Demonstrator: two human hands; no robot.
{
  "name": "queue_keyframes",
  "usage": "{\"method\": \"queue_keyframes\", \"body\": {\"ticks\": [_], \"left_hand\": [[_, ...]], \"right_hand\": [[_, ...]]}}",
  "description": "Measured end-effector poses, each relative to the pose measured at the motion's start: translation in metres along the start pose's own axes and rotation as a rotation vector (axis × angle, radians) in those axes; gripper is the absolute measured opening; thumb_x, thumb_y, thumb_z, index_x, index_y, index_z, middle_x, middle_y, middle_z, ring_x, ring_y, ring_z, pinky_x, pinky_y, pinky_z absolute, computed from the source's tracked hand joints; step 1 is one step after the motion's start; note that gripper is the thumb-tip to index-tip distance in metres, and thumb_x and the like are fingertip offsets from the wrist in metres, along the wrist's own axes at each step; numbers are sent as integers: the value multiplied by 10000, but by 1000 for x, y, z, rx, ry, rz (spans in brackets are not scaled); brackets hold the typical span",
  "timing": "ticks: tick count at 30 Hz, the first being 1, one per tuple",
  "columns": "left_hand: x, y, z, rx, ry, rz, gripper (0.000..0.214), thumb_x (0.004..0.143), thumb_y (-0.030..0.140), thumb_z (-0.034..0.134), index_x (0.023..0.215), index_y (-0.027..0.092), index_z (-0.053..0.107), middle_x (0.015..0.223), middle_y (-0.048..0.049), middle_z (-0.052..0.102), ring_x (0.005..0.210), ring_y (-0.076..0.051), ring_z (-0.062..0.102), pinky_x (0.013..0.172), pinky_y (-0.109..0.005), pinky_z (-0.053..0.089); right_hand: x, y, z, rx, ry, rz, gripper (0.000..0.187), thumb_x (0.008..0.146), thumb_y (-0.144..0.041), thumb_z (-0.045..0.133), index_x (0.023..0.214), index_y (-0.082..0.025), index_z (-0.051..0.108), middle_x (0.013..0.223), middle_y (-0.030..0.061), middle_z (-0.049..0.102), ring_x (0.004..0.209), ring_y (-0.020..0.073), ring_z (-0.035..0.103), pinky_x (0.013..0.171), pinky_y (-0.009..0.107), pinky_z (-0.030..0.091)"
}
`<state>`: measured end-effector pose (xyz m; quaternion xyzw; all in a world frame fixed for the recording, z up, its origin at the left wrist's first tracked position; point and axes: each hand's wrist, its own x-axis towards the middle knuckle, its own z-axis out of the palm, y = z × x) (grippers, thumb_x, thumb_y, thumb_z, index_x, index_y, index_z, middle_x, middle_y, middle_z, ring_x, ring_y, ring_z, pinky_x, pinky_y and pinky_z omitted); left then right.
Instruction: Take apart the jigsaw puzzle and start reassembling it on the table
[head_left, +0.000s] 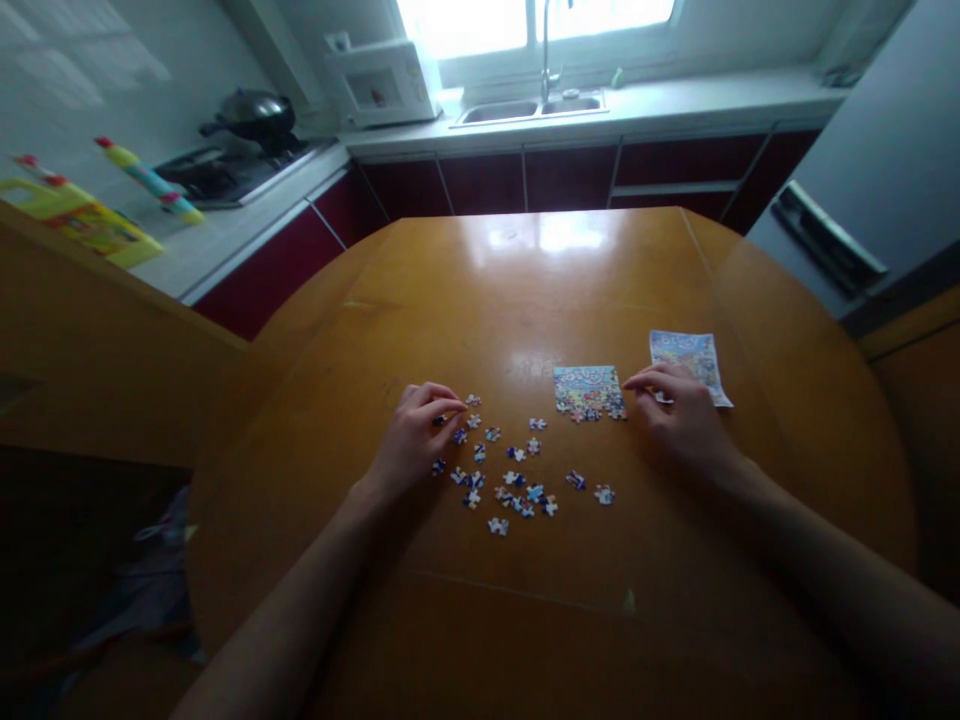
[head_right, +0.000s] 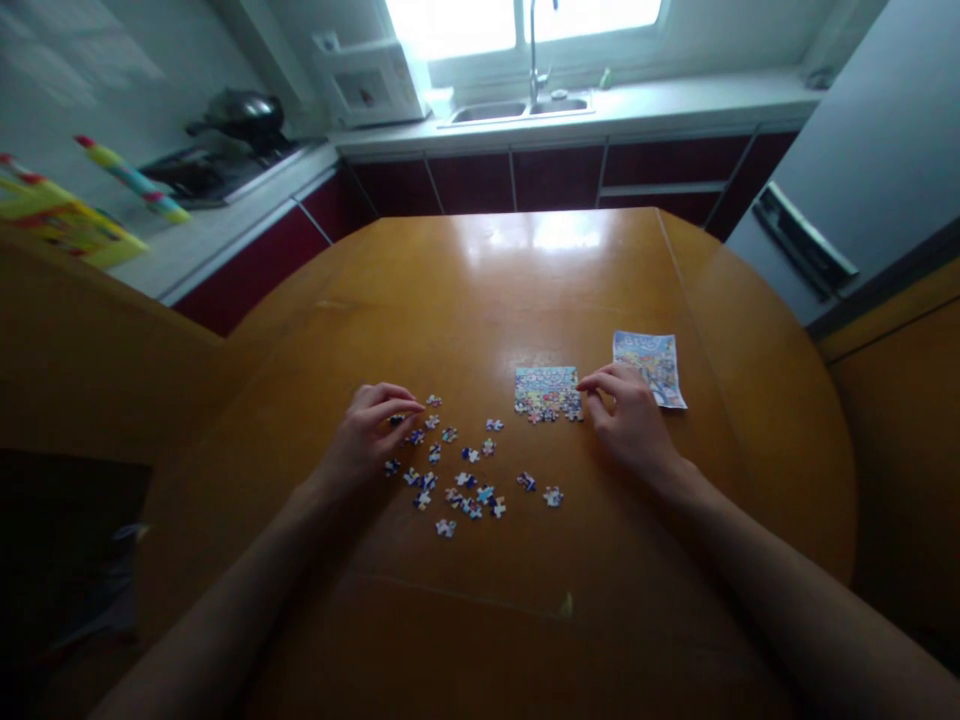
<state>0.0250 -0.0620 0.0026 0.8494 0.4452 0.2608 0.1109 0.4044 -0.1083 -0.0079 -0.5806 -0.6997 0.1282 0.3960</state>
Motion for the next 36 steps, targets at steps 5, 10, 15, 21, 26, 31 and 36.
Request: {"method": "queue_keyframes", "body": {"ticks": [5, 10, 15, 21, 26, 31, 36], "left_hand": [[1, -1, 0, 25, 21, -10, 148, 931, 271, 586, 937, 210, 721, 1001, -61, 651, 983, -222, 556, 881, -388, 458], [2, -2, -2, 36, 38, -21, 153, 922, 259, 579, 935, 210, 724, 990, -62, 655, 975, -227, 559, 890, -407, 459], [1, 4, 0, 32, 34, -4, 130, 929, 266, 600, 956, 218, 718, 1004, -57, 656, 983, -219, 560, 896, -404, 467], [-3, 22, 2, -38, -43, 117, 112, 930, 243, 617, 979, 239, 717, 1060, -58, 660, 1034, -217, 545, 886, -389, 494], [-3, 18, -8, -76, -58, 161, 126, 913, 264, 644, 1012, 259, 723, 1044, -55, 662, 1003, -211, 546, 879, -390, 500], [-4, 16, -11, -119, -132, 195, 114, 905, 320, 663, 986, 279, 732, 1081, -49, 662, 1058, -220, 537, 939, -407, 476], [-4, 13, -13, -125, -112, 242, 113, 921, 291, 646, 984, 268, 737, 1070, -51, 665, 1038, -212, 532, 922, -395, 471]], "right_hand": [[-7, -16, -4, 49, -158, -74, 133, 892, -216, 585, 943, -238, 706, 918, 70, 672, 901, 239, 612, 831, 443, 495], [-12, -24, -6, 55, -273, -161, 121, 906, -225, 589, 904, -243, 708, 899, 64, 667, 881, 227, 599, 786, 406, 503], [-12, -21, -5, 39, -277, -161, 121, 908, -239, 587, 886, -246, 706, 882, 65, 675, 871, 230, 599, 777, 407, 506], [-15, -17, -4, -26, -268, -110, 122, 912, -270, 588, 895, -238, 704, 913, 73, 674, 857, 228, 618, 791, 421, 510], [-17, -34, -2, -48, -289, -178, 125, 912, -252, 578, 893, -241, 702, 896, 70, 674, 853, 231, 597, 763, 407, 509], [-23, -49, 12, -90, -351, -220, 130, 903, -209, 572, 879, -235, 697, 885, 75, 663, 875, 238, 583, 744, 394, 505], [-42, -76, 27, -113, -434, -186, 126, 906, -182, 573, 878, -219, 690, 911, 73, 660, 878, 219, 572, 768, 370, 501]]}}
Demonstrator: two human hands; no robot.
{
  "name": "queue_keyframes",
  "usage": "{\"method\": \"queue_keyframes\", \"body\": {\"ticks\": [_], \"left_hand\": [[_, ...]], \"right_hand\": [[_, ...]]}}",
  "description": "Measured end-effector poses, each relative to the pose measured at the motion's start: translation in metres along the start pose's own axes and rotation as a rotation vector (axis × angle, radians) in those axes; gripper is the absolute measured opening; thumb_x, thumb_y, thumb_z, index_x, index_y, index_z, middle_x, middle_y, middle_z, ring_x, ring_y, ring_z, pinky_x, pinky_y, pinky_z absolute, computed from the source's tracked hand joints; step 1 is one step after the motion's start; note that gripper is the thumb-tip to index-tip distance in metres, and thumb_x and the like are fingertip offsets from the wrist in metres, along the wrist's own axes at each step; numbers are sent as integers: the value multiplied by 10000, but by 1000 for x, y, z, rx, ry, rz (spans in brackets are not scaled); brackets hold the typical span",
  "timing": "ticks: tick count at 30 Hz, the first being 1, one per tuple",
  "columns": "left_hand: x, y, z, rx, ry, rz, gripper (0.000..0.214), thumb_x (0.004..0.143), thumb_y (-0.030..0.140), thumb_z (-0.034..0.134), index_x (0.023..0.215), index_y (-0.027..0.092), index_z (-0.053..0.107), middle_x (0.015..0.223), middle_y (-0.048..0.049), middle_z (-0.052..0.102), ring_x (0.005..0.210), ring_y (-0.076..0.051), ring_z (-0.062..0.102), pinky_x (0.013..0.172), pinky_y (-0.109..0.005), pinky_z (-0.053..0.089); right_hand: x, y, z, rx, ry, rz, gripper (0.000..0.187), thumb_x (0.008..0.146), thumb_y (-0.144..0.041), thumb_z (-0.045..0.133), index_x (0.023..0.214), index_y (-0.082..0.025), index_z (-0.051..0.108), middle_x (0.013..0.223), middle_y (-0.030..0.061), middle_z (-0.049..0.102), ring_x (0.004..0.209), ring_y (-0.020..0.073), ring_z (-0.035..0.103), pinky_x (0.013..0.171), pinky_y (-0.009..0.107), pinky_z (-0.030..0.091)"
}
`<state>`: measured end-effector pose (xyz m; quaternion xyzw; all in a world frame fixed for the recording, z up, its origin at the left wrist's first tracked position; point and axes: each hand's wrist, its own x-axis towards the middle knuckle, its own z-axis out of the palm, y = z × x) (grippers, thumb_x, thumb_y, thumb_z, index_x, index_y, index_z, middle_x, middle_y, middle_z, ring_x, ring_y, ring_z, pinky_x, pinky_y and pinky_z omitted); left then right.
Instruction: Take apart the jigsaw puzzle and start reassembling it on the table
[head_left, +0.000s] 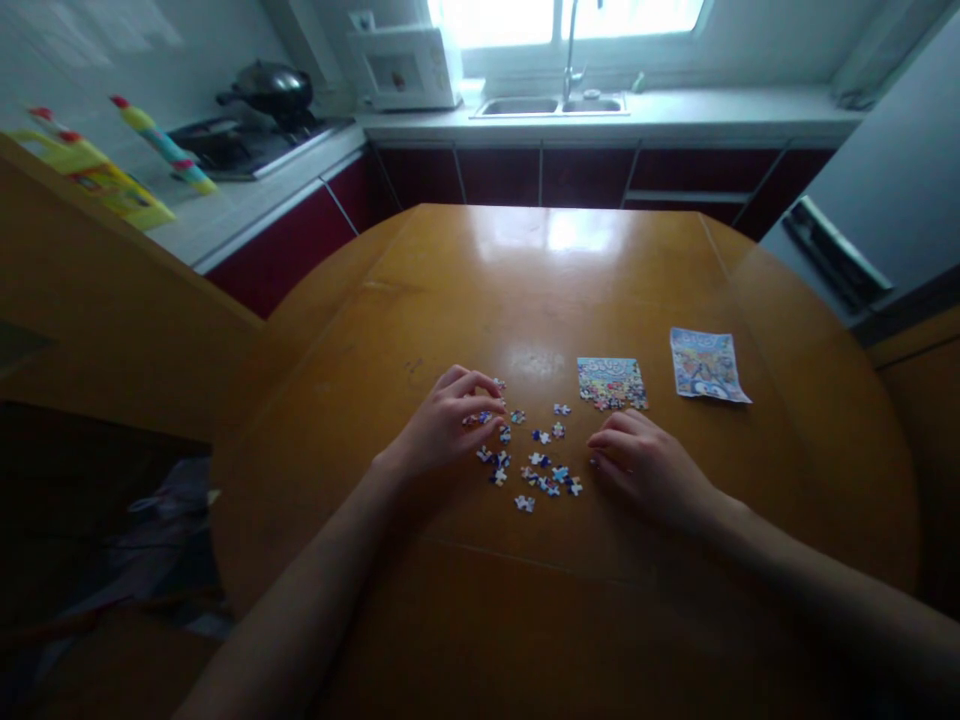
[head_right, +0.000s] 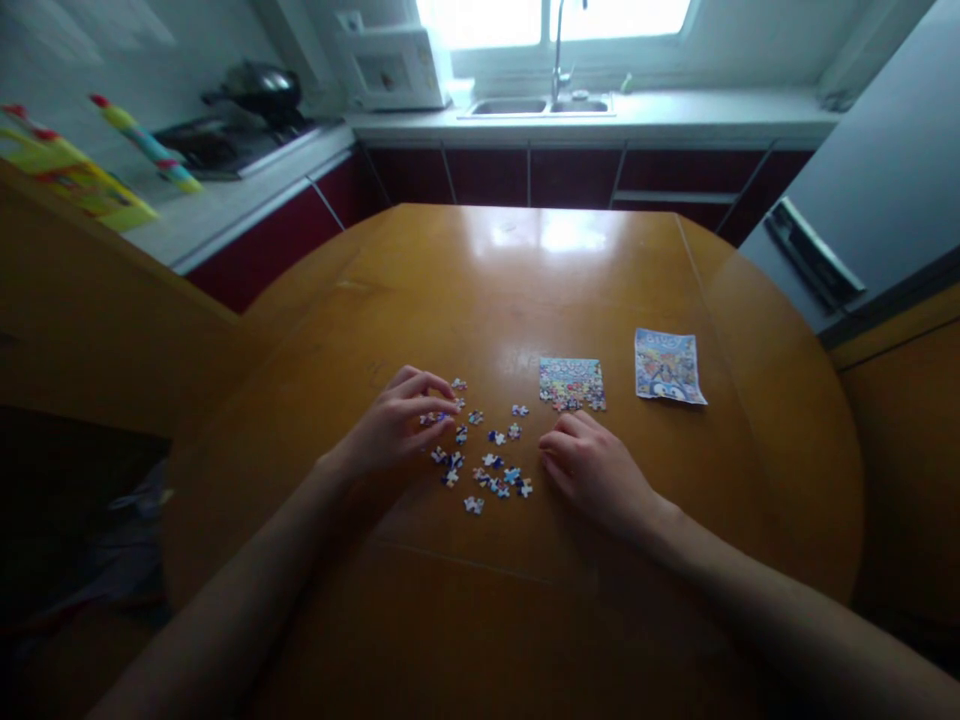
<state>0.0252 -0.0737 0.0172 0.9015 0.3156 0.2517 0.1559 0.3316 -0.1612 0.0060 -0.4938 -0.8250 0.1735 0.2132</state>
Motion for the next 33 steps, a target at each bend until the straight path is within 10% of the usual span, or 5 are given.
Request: {"method": "queue_keyframes", "body": {"ticks": [9, 18, 33], "left_hand": [[-7, -23, -21, 94, -13, 6, 97, 876, 337, 723, 909, 250, 746, 1044, -44, 655, 1002, -209, 518, 915, -377, 437], [-12, -28, -25, 115, -176, -40, 39, 877, 291, 719, 889, 263, 744, 1037, -33, 654, 981, -200, 518, 898, -358, 449], [-8, -21, -16, 52, -107, -185, 56, 858, 289, 724, 858, 237, 747, 1031, -42, 649, 980, -208, 540, 873, -368, 476]], "right_hand": [[8, -39, 12, -7, 0, 59, 156, 920, -175, 558, 841, -203, 689, 878, 73, 644, 854, 215, 561, 757, 356, 492], [1, -11, 11, 96, 100, 173, 172, 903, -191, 549, 1009, -195, 684, 1000, 91, 667, 938, 231, 613, 833, 404, 521], [-1, 7, -9, 121, 186, 243, 181, 926, -280, 558, 1010, -198, 695, 981, 90, 661, 897, 231, 617, 789, 392, 507]]}}
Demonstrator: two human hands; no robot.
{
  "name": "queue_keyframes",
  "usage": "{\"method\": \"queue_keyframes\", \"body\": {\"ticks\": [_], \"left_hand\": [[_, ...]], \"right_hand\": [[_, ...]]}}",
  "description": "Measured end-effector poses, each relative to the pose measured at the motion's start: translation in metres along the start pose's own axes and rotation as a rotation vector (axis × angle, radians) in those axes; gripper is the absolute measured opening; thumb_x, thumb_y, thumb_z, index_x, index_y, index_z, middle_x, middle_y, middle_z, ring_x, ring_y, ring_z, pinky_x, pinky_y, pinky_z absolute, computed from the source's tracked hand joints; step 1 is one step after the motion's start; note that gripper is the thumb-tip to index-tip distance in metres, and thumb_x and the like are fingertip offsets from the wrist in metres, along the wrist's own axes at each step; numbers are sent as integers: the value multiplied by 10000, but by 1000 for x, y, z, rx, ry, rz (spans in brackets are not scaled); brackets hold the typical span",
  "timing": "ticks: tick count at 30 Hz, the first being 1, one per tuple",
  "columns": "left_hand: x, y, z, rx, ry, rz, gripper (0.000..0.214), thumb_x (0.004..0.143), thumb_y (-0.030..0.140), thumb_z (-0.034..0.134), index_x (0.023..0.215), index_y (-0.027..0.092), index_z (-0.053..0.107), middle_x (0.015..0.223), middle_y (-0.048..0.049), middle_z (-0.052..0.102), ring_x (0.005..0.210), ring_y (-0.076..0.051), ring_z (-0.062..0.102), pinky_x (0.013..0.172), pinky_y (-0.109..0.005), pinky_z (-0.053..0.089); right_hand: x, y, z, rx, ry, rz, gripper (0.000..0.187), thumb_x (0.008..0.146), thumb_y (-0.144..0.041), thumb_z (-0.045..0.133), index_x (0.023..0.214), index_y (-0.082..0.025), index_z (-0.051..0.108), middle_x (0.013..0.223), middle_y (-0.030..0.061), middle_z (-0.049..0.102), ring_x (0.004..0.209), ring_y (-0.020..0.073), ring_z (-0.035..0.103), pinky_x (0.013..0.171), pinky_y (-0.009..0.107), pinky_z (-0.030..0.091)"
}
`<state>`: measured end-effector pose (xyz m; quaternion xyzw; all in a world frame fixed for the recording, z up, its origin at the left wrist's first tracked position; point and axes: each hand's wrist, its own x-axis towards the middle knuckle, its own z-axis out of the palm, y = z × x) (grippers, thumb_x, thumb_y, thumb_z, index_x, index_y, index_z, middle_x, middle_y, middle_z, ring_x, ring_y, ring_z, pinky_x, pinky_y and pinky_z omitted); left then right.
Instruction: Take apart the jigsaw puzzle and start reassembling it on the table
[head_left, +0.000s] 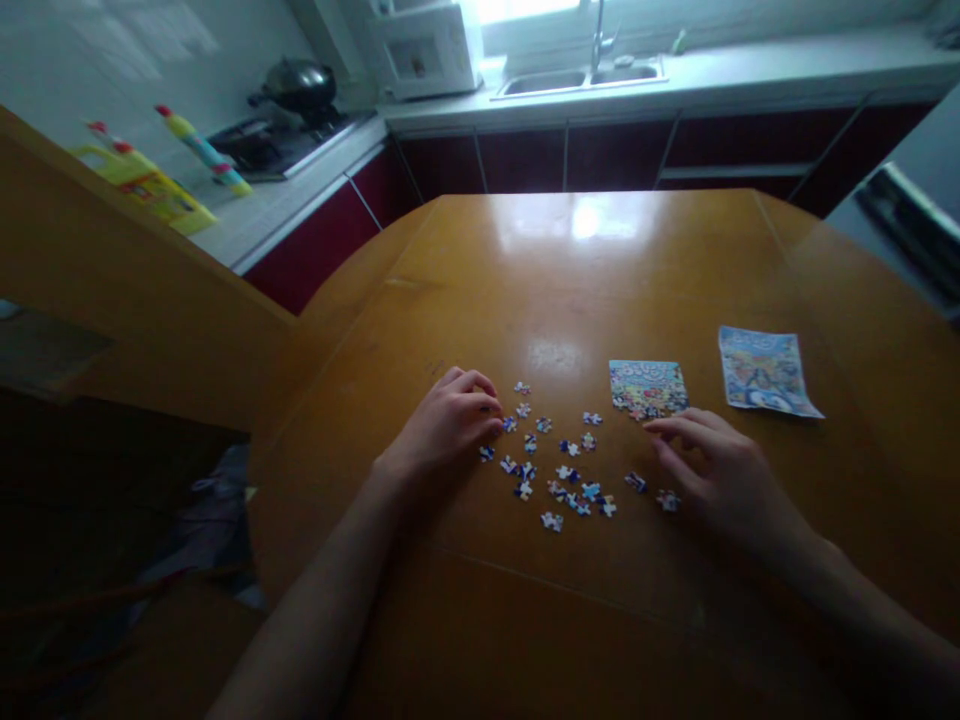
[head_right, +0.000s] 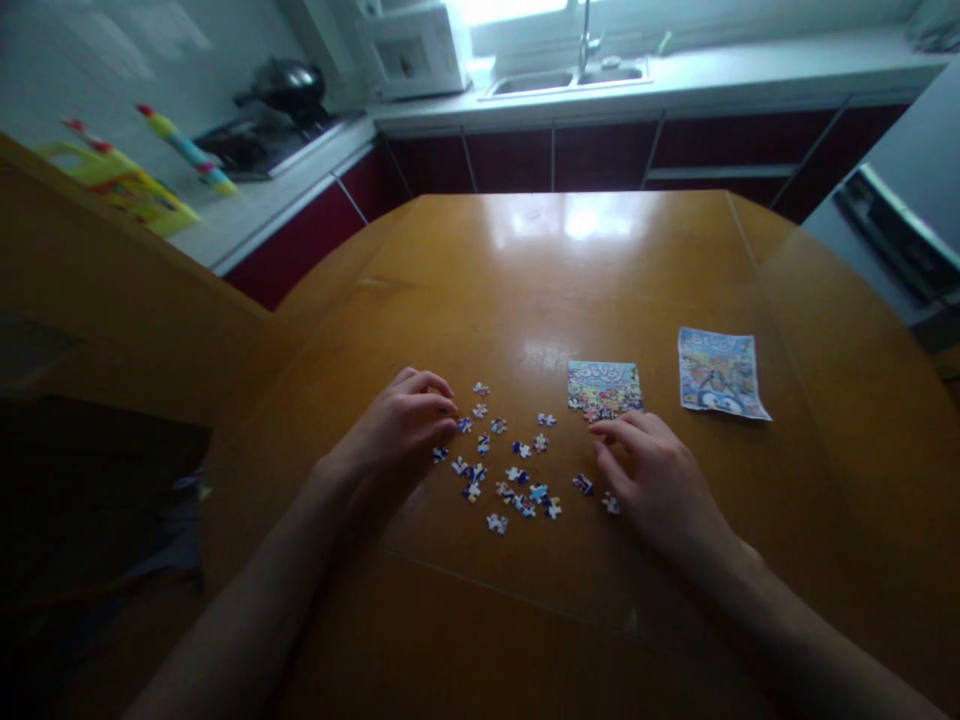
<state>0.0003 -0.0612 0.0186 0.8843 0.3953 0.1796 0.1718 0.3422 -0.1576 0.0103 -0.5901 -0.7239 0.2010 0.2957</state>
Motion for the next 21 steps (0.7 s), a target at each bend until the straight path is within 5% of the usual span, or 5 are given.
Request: {"method": "queue_keyframes", "body": {"ticks": [9, 16, 21], "left_hand": [[0, 12, 0, 54, -61, -67, 187, 802, 344, 789, 957, 258, 729, 1087, -33, 646, 1039, -230, 524, 917, -402, 474], [2, 10, 5, 33, -79, -51, 87, 854, 341, 734, 871, 255, 734, 1066, -39, 641, 1039, -228, 521, 907, -404, 481], [2, 6, 7, 0, -81, 7, 49, 878, 302, 712, 900, 262, 732, 1073, -41, 633, 1028, -221, 524, 898, -404, 482]], "right_hand": [[6, 7, -17, -16, 74, 11, 185, 918, -316, 569, 993, -206, 696, 915, 76, 673, 812, 214, 614, 716, 359, 485], [20, 22, -53, -54, 381, 222, 195, 866, -354, 611, 915, -208, 730, 863, 74, 704, 629, 179, 576, 584, 333, 465], [19, 25, -53, -33, 345, 197, 180, 885, -334, 602, 922, -210, 727, 883, 77, 700, 653, 178, 578, 607, 341, 471]]}}
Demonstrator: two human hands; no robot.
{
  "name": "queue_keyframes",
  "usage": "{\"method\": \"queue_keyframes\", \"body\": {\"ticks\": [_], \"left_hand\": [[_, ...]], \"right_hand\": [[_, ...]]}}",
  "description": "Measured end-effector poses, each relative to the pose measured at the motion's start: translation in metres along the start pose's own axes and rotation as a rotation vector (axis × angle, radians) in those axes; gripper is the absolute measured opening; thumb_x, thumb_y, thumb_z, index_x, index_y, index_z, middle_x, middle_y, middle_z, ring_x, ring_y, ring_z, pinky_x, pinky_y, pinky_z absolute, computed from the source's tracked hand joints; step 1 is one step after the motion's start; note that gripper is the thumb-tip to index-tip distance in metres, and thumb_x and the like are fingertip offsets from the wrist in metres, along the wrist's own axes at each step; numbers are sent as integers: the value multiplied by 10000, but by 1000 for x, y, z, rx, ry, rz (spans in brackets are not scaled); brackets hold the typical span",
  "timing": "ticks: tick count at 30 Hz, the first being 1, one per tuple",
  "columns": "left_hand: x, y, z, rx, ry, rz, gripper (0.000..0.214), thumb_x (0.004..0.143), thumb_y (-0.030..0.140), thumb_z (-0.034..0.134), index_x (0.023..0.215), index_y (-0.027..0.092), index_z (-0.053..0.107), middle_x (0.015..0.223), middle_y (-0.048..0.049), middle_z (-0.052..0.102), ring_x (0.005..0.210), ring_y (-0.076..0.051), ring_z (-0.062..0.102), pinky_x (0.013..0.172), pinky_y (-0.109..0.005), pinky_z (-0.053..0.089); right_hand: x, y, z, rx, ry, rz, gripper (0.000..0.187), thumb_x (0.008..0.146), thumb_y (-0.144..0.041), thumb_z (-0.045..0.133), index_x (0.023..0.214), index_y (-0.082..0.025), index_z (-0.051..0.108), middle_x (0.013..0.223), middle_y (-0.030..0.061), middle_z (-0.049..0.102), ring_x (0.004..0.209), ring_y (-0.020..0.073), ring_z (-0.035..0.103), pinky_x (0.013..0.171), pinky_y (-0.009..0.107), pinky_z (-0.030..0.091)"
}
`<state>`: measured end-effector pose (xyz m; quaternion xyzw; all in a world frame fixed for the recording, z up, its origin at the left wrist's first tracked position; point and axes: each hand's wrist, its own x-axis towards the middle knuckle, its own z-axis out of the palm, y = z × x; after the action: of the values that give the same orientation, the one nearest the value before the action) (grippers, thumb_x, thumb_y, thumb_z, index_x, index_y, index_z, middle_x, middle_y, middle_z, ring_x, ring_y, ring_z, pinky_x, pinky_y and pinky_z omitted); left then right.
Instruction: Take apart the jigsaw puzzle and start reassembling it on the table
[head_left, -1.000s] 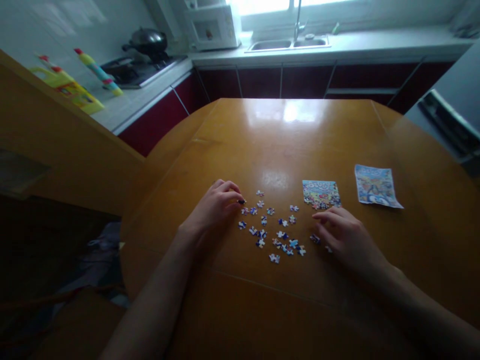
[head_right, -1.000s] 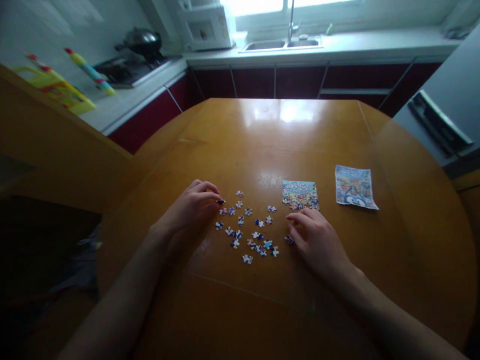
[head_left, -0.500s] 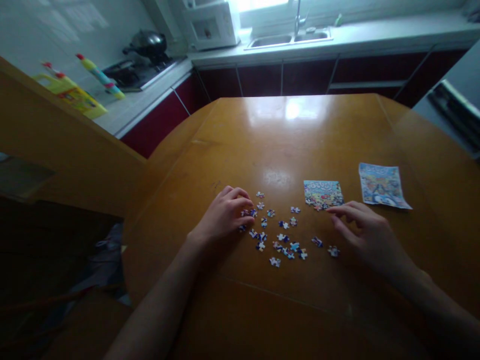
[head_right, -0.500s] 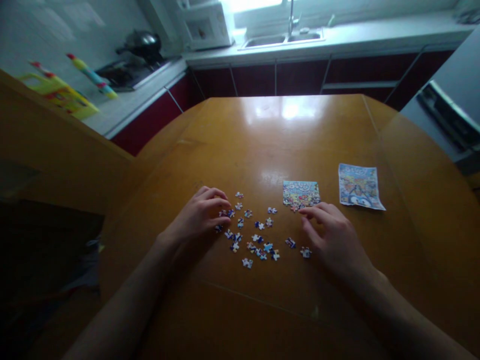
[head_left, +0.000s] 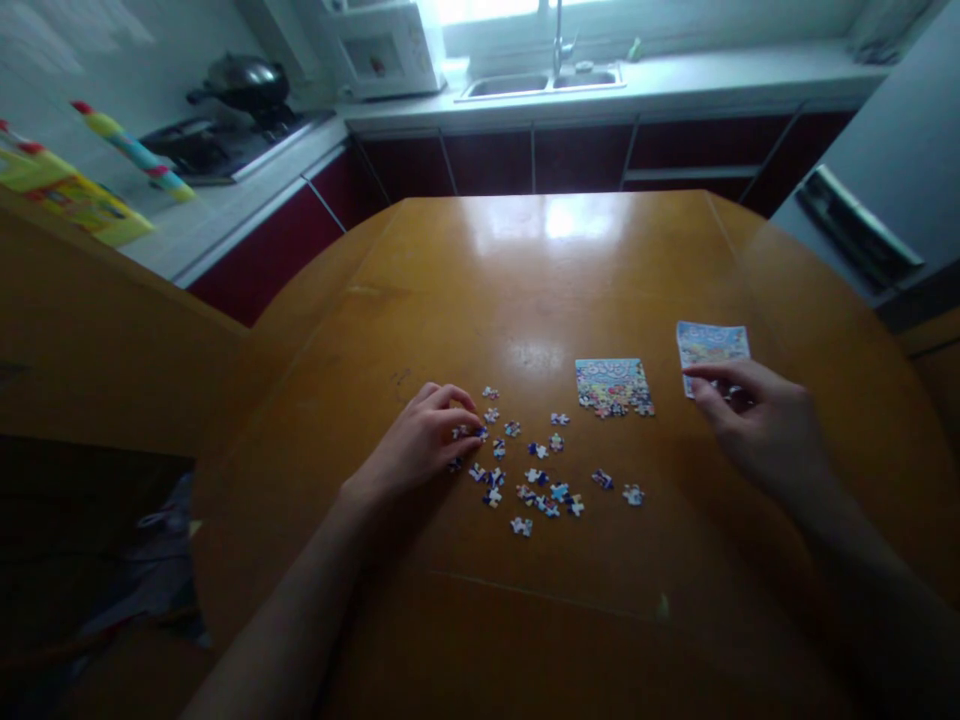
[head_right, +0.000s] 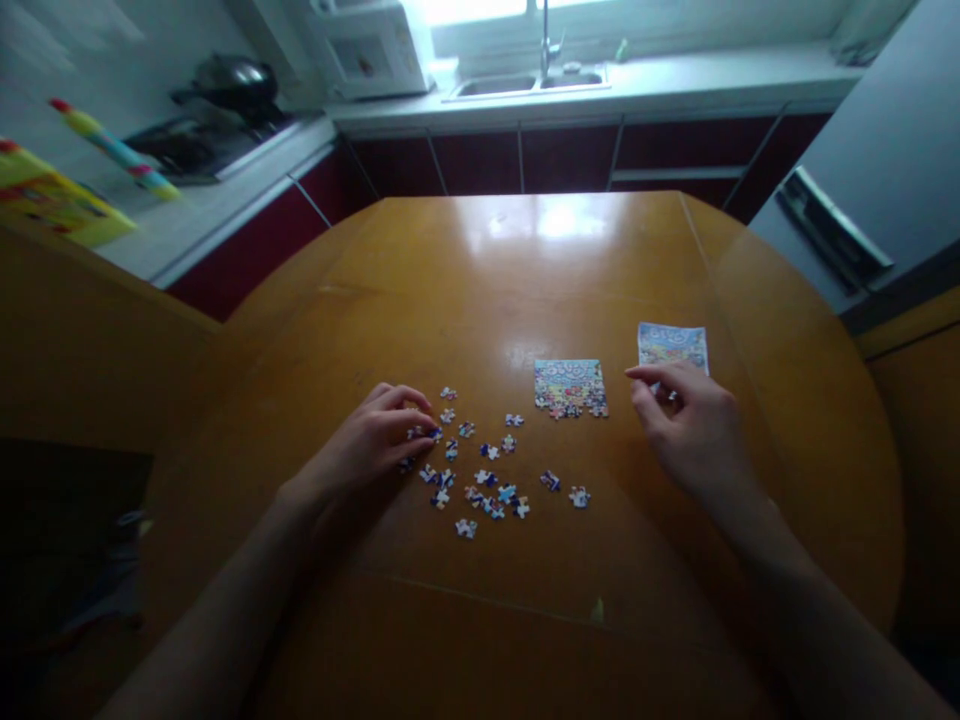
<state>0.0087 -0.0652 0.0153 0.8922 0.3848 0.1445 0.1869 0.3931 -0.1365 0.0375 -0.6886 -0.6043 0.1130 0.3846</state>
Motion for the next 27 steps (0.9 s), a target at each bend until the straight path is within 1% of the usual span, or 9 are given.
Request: {"method": "queue_keyframes", "body": {"ticks": [3, 8, 14, 18, 21, 27], "left_hand": [[0, 0, 0, -15, 4, 13, 41, 887, 277, 700, 908, 259, 730, 1065, -42, 632, 1024, -215, 526, 899, -394, 480], [0, -2, 1, -28, -10, 36, 41, 895, 266, 690, 911, 252, 725, 1065, -40, 635, 1019, -209, 527, 902, -384, 473], [-1, -6, 3, -37, -13, 60, 56, 910, 261, 671, 932, 255, 722, 1076, -42, 640, 1018, -210, 524, 898, -385, 475], [-1, -6, 3, -38, -19, 70, 62, 902, 248, 679, 943, 267, 722, 1081, -36, 650, 1010, -208, 537, 896, -390, 476], [0, -2, 3, -53, 1, 88, 87, 898, 235, 685, 974, 263, 714, 1089, -41, 655, 1008, -203, 545, 894, -386, 480], [3, 11, 6, -52, 110, 128, 81, 936, 220, 634, 969, 238, 706, 1030, -49, 664, 988, -192, 555, 847, -352, 493]], "right_hand": [[-4, 0, 7, 19, -57, -79, 171, 895, -344, 592, 924, -227, 714, 902, 67, 698, 728, 196, 604, 662, 357, 482], [-13, -4, 21, 30, -221, -173, 156, 899, -303, 586, 929, -217, 711, 895, 72, 688, 813, 221, 626, 710, 375, 498], [-28, -10, 36, 52, -358, -216, 125, 884, -222, 591, 896, -212, 715, 939, 78, 678, 905, 224, 626, 809, 394, 520], [-34, -12, 43, 67, -431, -233, 147, 880, -180, 586, 905, -223, 724, 963, 78, 667, 904, 219, 615, 799, 384, 530], [-38, -16, 50, 77, -447, -237, 156, 890, -183, 585, 922, -230, 731, 954, 81, 662, 899, 221, 609, 794, 387, 531], [-43, -34, 71, 51, -404, -322, 158, 904, -185, 581, 913, -240, 729, 948, 87, 645, 932, 236, 579, 826, 407, 518]]}}
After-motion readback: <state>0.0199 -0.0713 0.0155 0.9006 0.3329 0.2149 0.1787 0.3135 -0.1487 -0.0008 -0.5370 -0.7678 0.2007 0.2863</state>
